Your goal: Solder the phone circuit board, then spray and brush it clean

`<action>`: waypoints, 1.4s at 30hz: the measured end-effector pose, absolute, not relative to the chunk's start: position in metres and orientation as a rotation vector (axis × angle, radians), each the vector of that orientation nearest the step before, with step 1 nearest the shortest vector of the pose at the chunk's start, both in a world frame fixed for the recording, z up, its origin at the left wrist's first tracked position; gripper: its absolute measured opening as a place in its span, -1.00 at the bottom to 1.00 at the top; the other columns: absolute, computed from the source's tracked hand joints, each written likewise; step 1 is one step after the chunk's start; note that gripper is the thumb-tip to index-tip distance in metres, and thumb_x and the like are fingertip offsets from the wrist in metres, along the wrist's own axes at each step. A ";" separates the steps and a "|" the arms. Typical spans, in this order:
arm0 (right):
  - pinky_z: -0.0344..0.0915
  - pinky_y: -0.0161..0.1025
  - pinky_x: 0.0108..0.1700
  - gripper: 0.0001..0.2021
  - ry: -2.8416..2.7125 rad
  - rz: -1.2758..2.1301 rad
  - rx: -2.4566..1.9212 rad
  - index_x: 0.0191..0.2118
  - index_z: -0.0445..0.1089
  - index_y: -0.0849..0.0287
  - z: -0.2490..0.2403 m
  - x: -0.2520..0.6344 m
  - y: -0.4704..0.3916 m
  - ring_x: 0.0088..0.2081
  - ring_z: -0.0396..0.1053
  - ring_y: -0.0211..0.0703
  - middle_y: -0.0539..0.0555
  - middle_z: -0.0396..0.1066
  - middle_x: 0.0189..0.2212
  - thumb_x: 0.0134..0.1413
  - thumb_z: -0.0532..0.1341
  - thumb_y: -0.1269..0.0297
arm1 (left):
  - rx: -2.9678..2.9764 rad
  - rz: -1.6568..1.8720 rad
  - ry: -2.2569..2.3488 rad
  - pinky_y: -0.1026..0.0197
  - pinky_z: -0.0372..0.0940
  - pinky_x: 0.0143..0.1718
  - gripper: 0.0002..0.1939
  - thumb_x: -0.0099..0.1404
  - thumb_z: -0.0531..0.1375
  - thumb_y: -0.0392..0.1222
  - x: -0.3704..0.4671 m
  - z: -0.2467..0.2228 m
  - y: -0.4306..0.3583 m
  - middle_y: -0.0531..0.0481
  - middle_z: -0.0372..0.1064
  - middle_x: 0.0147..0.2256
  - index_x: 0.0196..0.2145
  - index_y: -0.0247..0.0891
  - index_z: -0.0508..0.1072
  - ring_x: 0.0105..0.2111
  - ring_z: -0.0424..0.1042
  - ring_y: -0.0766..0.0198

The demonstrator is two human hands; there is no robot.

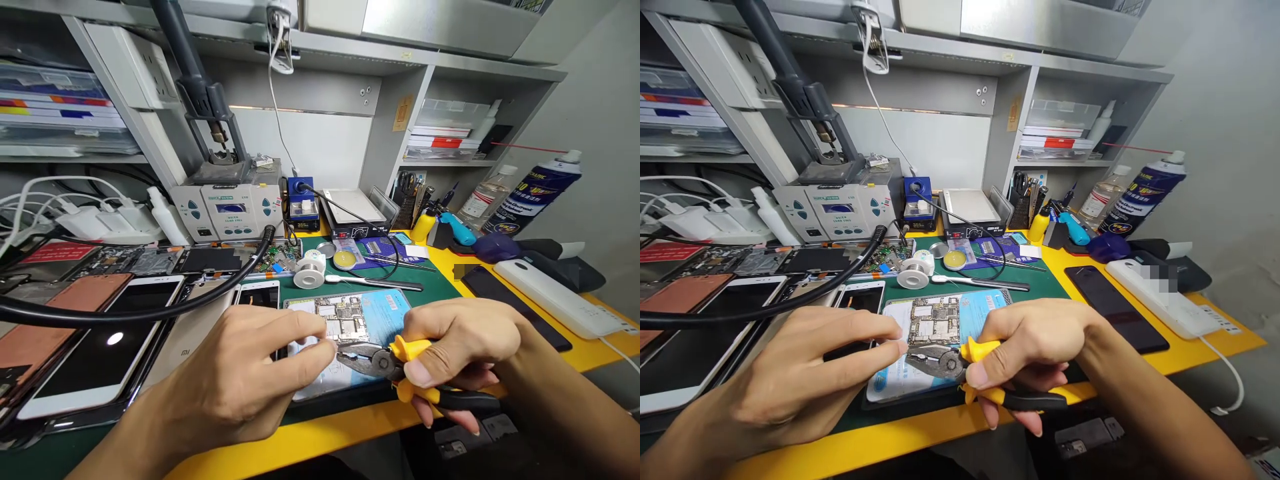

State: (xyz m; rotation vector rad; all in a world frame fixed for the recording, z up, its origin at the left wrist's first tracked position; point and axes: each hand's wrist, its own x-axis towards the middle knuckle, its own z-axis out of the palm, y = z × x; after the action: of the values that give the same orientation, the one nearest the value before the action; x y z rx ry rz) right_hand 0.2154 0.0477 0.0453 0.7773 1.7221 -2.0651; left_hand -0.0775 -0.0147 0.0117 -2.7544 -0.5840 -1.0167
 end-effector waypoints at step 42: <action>0.12 -0.43 -0.62 -0.36 1.682 -2.433 0.878 -0.07 0.65 0.36 0.012 0.212 0.030 -0.66 0.29 -0.34 0.13 0.55 -0.55 0.02 0.37 -0.21 | -2.723 -1.244 -0.697 0.27 0.28 -0.31 -0.74 0.42 0.11 -0.47 -0.079 0.011 -0.013 -0.10 0.52 -0.14 -0.03 -0.29 0.48 -0.25 0.54 0.32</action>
State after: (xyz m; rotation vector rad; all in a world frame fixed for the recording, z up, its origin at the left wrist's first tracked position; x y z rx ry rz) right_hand 0.2115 0.0301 0.0115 0.8782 1.6817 -2.4327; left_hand -0.0793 -0.0131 0.0111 -2.7230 -0.6973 -1.2438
